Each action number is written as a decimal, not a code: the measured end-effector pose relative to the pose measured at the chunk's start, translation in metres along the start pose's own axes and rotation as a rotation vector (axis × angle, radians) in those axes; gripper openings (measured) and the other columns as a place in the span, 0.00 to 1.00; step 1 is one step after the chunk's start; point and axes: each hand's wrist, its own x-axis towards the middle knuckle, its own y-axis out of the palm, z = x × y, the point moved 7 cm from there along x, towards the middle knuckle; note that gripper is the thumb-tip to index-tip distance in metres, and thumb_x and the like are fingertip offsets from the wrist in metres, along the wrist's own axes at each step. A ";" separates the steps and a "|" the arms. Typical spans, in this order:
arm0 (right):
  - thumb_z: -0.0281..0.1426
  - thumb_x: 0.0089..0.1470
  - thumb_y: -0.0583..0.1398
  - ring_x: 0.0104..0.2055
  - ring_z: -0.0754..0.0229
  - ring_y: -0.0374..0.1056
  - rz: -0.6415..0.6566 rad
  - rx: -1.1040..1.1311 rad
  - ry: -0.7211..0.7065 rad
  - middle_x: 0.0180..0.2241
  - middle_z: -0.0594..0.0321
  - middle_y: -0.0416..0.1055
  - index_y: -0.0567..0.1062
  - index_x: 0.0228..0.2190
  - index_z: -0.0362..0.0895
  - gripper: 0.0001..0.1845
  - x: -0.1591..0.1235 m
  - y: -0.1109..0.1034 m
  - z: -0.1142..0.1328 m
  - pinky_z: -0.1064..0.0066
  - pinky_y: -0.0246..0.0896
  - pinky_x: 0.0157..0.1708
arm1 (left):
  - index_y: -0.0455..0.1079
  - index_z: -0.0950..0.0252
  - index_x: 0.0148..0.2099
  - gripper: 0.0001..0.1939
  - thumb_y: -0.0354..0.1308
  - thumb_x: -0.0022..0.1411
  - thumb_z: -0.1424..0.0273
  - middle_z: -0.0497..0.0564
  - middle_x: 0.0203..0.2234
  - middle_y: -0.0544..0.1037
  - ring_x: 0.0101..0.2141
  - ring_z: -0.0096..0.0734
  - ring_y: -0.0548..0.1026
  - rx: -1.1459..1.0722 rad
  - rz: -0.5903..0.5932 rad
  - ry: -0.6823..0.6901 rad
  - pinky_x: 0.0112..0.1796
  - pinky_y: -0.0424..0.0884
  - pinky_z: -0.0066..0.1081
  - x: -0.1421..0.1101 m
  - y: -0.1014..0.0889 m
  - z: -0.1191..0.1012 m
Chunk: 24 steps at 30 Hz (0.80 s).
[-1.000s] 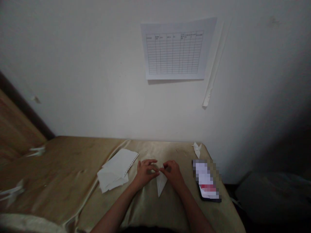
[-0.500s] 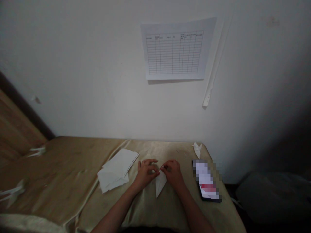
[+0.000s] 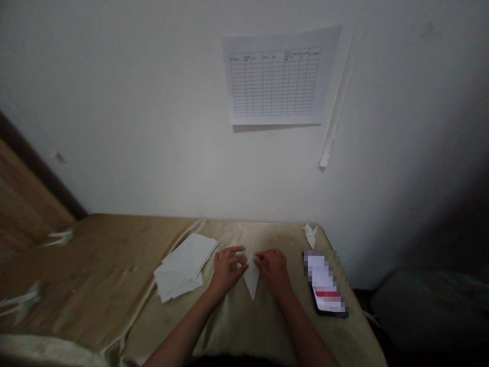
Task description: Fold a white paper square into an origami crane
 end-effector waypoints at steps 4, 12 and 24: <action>0.36 0.51 0.66 0.49 0.51 0.67 0.008 -0.070 0.023 0.41 0.58 0.76 0.78 0.39 0.48 0.11 -0.003 0.003 -0.001 0.58 0.55 0.54 | 0.79 0.57 0.32 0.03 0.65 0.59 0.68 0.48 0.53 0.76 0.57 0.46 0.66 0.070 -0.081 -0.023 0.63 0.43 0.59 0.001 -0.007 0.004; 0.34 0.46 0.70 0.51 0.50 0.63 0.154 -0.176 0.016 0.42 0.60 0.71 0.81 0.35 0.53 0.10 -0.009 0.014 0.007 0.56 0.53 0.56 | 0.76 0.57 0.38 0.04 0.65 0.59 0.69 0.49 0.53 0.75 0.56 0.47 0.66 0.159 -0.076 -0.037 0.62 0.46 0.58 0.002 -0.002 0.011; 0.35 0.44 0.71 0.49 0.49 0.64 0.109 -0.163 0.039 0.42 0.60 0.73 0.82 0.34 0.53 0.11 -0.007 0.011 0.003 0.56 0.54 0.55 | 0.80 0.39 0.45 0.13 0.66 0.61 0.66 0.41 0.66 0.62 0.63 0.53 0.57 0.154 0.159 0.145 0.63 0.40 0.63 -0.002 0.004 -0.004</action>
